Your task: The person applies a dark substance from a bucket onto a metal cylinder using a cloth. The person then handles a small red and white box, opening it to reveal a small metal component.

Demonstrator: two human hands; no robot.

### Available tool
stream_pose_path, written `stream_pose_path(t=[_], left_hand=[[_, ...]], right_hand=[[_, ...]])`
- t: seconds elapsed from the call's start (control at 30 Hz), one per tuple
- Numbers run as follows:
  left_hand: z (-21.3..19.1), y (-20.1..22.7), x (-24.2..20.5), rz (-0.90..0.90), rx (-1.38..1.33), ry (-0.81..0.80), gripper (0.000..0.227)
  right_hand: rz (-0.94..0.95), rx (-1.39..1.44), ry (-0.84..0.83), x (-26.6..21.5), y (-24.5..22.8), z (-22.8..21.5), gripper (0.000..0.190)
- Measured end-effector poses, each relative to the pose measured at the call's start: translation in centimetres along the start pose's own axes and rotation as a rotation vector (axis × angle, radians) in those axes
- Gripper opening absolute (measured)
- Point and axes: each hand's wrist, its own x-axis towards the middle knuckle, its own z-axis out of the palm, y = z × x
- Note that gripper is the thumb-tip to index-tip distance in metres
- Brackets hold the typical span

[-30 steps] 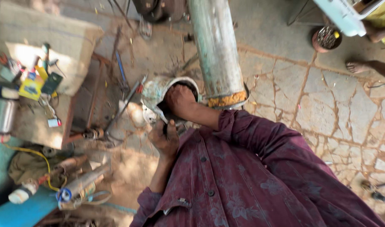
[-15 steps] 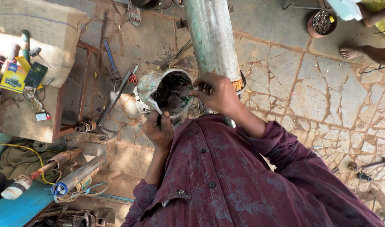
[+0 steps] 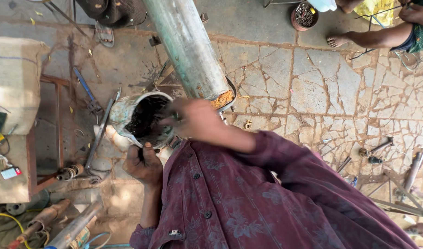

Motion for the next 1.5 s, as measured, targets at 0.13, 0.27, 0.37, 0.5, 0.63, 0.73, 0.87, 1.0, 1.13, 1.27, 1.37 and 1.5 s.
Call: stream_pose_path(t=[0.13,0.27,0.37,0.5,0.63,0.73,0.87,1.0,1.13,1.27,1.37,1.5], left_hand=[[-0.2,-0.5,-0.1,-0.118,-0.109,0.016,0.04],[0.0,-0.4,0.0,-0.112,-0.158,-0.038,0.034],[0.4,0.1,0.0,-0.165,-0.227,-0.055,0.028],[0.6,0.0,0.0,-0.163,-0.139,-0.055,0.03],[0.4,-0.5,-0.3,-0.211,-0.167,-0.074,0.029],[0.3,-0.9,-0.5,-0.223,-0.145,-0.069,0.037],[0.3,-1.1,-0.7,-0.2,-0.159,-0.053,0.046],[0.3,-0.8,-0.9,-0.215,-0.193,-0.062,0.044],[0.5,-0.6,-0.6,-0.21,-0.229,-0.052,0.042],[0.6,-0.7,-0.5,-0.208,-0.197,-0.04,0.044],[0.6,-0.6,-0.5,-0.205,-0.184,-0.056,0.043],[0.8,-0.6,-0.6,-0.209,-0.205,-0.084,0.041]], right_hand=[[0.194,0.07,0.193,-2.5,5.3,-6.0,0.029],[0.181,-0.043,0.331,-3.6,9.6,-5.7,0.053],[0.194,-0.052,0.28,-3.8,10.8,-4.4,0.059],[0.162,0.012,0.305,-4.0,10.9,-4.1,0.055],[0.203,0.119,0.275,-3.9,10.9,-4.9,0.056],[0.329,0.247,0.23,-3.5,11.5,-5.2,0.058],[0.371,0.227,0.195,-3.5,12.9,-4.9,0.067],[0.422,0.349,0.111,-3.0,15.2,-4.8,0.06],[0.449,0.564,0.051,-2.8,17.1,-5.8,0.054],[0.589,0.734,0.084,-3.7,16.5,-6.0,0.042],[0.485,0.592,0.155,-4.4,15.3,-5.3,0.04],[0.589,0.667,0.127,-4.7,15.8,-4.3,0.044]])
